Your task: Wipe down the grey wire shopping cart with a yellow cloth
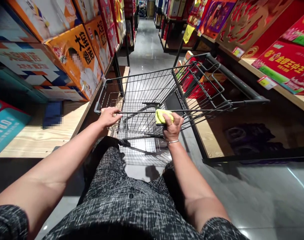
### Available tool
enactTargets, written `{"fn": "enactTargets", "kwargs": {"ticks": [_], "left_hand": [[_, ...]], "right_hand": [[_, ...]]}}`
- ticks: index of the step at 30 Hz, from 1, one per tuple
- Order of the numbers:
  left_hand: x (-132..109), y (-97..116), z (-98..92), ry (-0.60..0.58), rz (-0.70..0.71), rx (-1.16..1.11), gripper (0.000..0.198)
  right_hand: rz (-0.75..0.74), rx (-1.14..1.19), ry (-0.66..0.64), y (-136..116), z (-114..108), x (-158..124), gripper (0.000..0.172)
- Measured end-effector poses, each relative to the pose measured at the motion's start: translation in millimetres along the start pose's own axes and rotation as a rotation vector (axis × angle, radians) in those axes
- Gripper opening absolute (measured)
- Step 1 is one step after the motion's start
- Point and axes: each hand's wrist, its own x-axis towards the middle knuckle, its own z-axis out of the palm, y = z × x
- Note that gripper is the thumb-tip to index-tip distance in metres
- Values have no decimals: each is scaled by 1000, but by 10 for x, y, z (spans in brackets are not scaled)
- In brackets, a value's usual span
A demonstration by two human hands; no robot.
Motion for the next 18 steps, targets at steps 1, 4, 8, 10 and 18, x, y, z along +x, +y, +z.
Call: {"fn": "enactTargets", "kwargs": {"ticks": [1, 4, 8, 10, 18], "left_hand": [[12, 108, 25, -2, 29, 24, 34], [47, 437, 162, -37, 191, 45, 55], [79, 645, 355, -34, 258, 77, 61], [91, 642, 397, -11, 249, 62, 54], [119, 566, 338, -5, 196, -22, 43]], "right_hand": [[-10, -2, 49, 22, -26, 60, 50], [-38, -15, 5, 8, 53, 24, 46], [32, -88, -406, -136, 350, -391, 44], [79, -122, -629, -221, 483, -594, 46], [80, -42, -1054, -373, 630, -752, 43]]}}
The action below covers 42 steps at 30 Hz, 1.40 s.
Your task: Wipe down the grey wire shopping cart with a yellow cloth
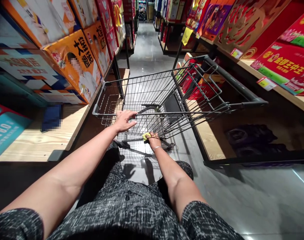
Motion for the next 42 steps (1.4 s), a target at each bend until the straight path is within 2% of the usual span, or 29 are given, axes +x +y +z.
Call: {"fn": "enactTargets", "kwargs": {"ticks": [3, 9, 11, 12, 14, 16, 19, 22, 24, 27, 29, 31, 33, 35, 38, 40, 42], "left_hand": [[-10, -49, -38, 6, -17, -12, 39], [-12, -224, -127, 6, -62, -15, 33], [-7, -277, -150, 12, -78, -21, 31], [-5, -296, -158, 14, -83, -24, 30], [-1, -320, -165, 16, -88, -32, 30], [1, -324, -163, 16, -89, -38, 30], [4, -314, -157, 9, -89, -43, 31], [12, -315, -160, -5, -87, -46, 32], [15, -325, -167, -7, -88, -49, 31], [10, -345, -179, -4, -81, -56, 31], [0, -358, -182, -3, -69, -56, 32], [-14, -373, -184, 1, -49, -46, 34], [-26, -391, -189, -2, -22, -26, 38], [-31, -406, -201, -26, 4, -3, 43], [-25, -376, -220, -62, -7, 36, 48], [-10, -288, -215, -65, -42, 78, 51], [16, -137, -183, -57, -32, 115, 56]], "right_hand": [[-19, -33, 188, 94, -218, -61, 42], [-47, -40, 879, 511, -1092, -343, 40], [-46, -56, 988, 591, -1249, -410, 40], [-52, -64, 991, 600, -1251, -426, 40], [-54, -73, 909, 558, -1098, -419, 39], [-26, -72, 738, 453, -788, -371, 41], [75, -41, 414, 256, -257, -268, 48], [167, 31, 166, 103, 112, -179, 47], [181, 56, 103, 50, 229, -137, 45], [135, 49, 123, 35, 225, -114, 45], [90, 32, 153, 69, 99, -144, 47], [53, 11, 255, 152, -134, -232, 52], [25, -13, 470, 292, -467, -376, 56], [21, -42, 756, 482, -864, -539, 58], [114, -82, 1085, 772, -1419, -701, 54], [174, -90, 1167, 872, -1653, -694, 53], [199, -89, 1142, 822, -1741, -596, 55]]}}
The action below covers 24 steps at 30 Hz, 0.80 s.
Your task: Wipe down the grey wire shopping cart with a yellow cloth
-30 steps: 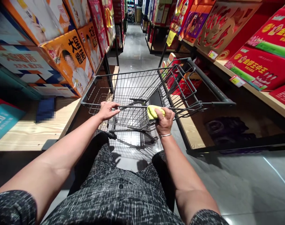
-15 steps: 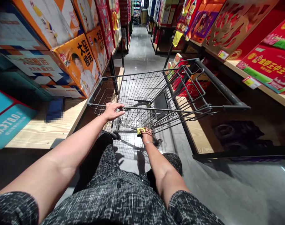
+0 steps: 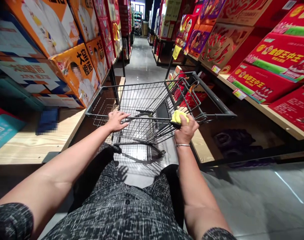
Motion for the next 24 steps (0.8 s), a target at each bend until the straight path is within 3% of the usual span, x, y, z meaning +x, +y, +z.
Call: {"fn": "enactTargets", "kwargs": {"ticks": [2, 5, 8, 10, 12, 15, 20, 24], "left_hand": [[38, 206, 37, 17, 72, 5, 60], [112, 524, 124, 56, 180, -41, 69], [165, 716, 205, 48, 121, -103, 91], [175, 745, 236, 17, 88, -112, 103], [174, 717, 248, 2, 114, -99, 108], [177, 652, 249, 0, 150, -94, 103], [201, 637, 233, -14, 198, -102, 80], [209, 691, 192, -31, 134, -125, 61]], "right_hand": [[-38, 2, -103, -249, 111, 7, 58], [-176, 35, -300, -818, 278, -80, 61], [-260, 48, -447, -1273, 353, -110, 53], [-297, 32, -525, -1352, 342, -54, 45], [-343, 4, -569, -1224, 284, 47, 40], [-359, -62, -543, -742, 112, 219, 40], [-169, -164, -394, 164, -249, 352, 43], [-78, -85, -238, 362, -225, 183, 46]]}}
